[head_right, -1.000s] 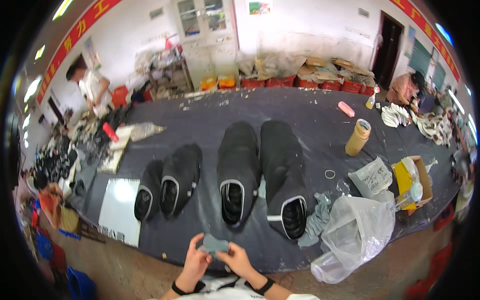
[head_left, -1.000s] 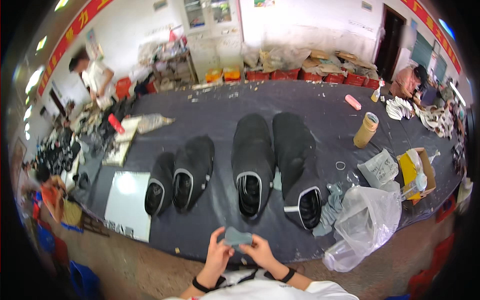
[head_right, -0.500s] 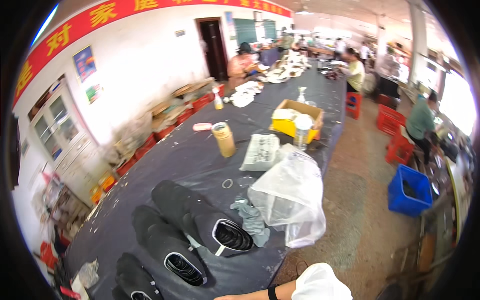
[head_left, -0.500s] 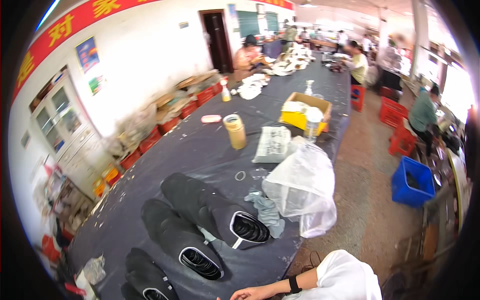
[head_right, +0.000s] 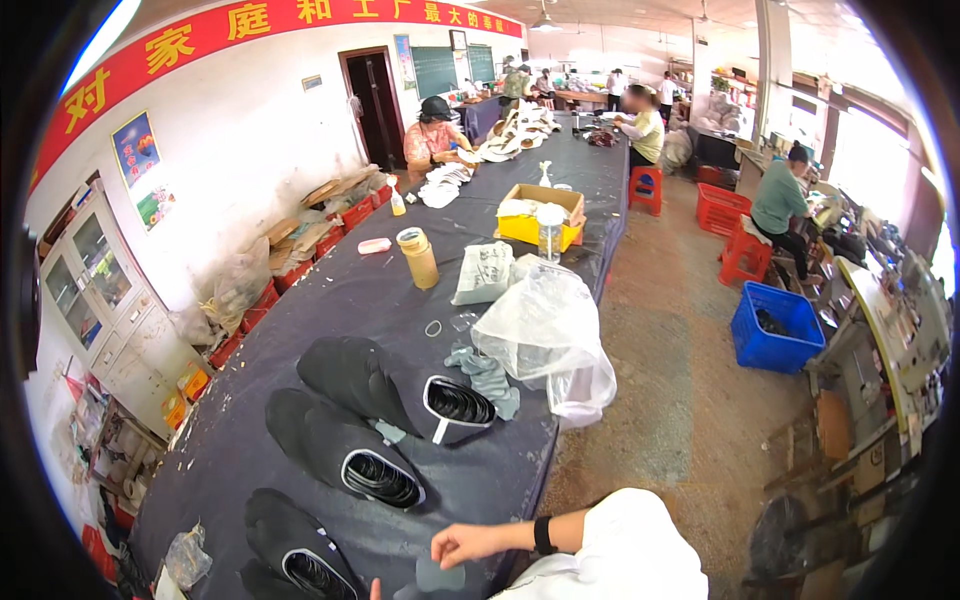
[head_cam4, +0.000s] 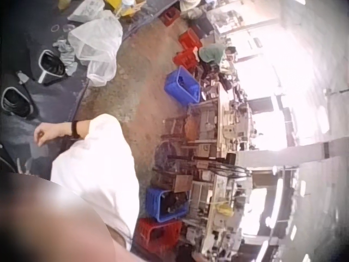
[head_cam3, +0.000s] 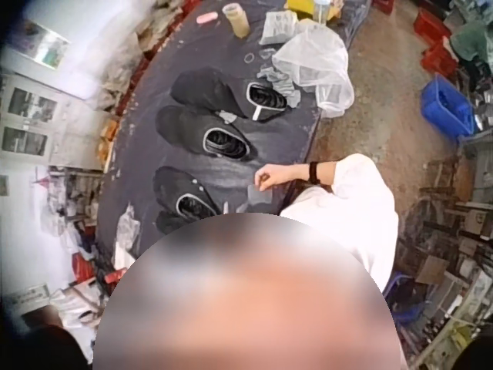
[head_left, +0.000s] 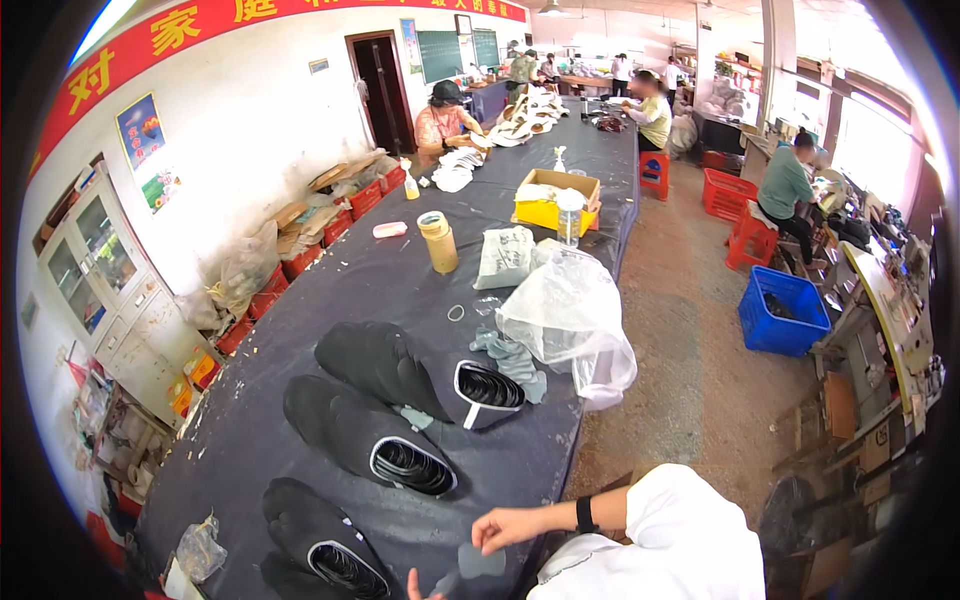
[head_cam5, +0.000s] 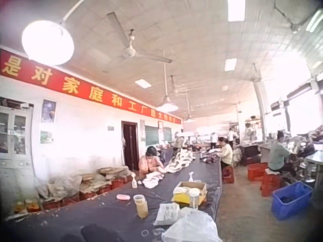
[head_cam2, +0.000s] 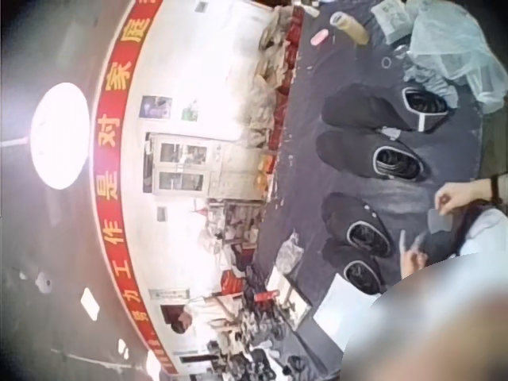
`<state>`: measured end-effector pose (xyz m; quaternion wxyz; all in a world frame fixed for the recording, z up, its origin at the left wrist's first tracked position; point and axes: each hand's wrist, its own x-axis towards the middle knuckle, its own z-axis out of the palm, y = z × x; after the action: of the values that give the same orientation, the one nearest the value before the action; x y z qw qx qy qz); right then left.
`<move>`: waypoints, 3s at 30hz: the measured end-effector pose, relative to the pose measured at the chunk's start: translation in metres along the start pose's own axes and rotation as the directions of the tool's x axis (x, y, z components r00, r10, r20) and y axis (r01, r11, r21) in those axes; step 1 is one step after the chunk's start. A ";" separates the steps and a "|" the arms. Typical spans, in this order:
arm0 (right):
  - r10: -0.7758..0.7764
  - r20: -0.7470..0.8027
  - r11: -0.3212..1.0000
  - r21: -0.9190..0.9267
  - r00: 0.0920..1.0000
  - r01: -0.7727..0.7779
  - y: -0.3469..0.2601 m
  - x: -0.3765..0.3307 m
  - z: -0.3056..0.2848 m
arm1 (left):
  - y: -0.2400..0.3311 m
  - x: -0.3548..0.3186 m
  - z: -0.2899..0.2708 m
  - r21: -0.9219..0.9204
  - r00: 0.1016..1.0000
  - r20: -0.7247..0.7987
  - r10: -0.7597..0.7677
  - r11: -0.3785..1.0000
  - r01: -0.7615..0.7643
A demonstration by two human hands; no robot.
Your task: The recorder is attaching and adjusting components, likely stickers or labels, onto shoe uppers at a workstation in a shoe factory.
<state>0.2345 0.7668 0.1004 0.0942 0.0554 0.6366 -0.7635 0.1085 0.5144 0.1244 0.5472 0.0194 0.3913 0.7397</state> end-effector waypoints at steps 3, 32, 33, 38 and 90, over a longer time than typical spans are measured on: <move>0.011 -0.172 0.945 -0.321 0.985 -0.067 0.014 -0.005 -0.027 | 0.012 -0.018 -0.012 0.067 0.981 -0.158 0.116 0.992 -0.106; 0.195 -0.368 0.881 0.474 0.909 0.003 -0.009 0.038 0.136 | -0.001 -0.021 -0.077 0.981 0.680 0.094 0.727 -0.186 0.062; 0.199 -0.365 0.897 0.442 0.909 -0.018 -0.007 0.039 0.138 | -0.005 -0.017 -0.083 0.950 0.717 0.099 0.690 -0.280 0.138; 0.191 -0.444 0.908 0.418 0.875 0.014 -0.002 0.036 0.141 | -0.012 0.005 -0.098 0.792 0.709 0.113 0.697 -0.493 0.359; -0.097 -0.525 0.955 0.191 0.846 0.228 -0.105 0.047 0.159 | 0.055 -0.038 0.042 0.312 0.812 -0.057 0.581 0.783 -0.538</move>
<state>0.1719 0.6252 0.2205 -0.1507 0.2118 0.5414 -0.7995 0.0993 0.5011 0.2023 0.2632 0.1566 0.5087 0.8046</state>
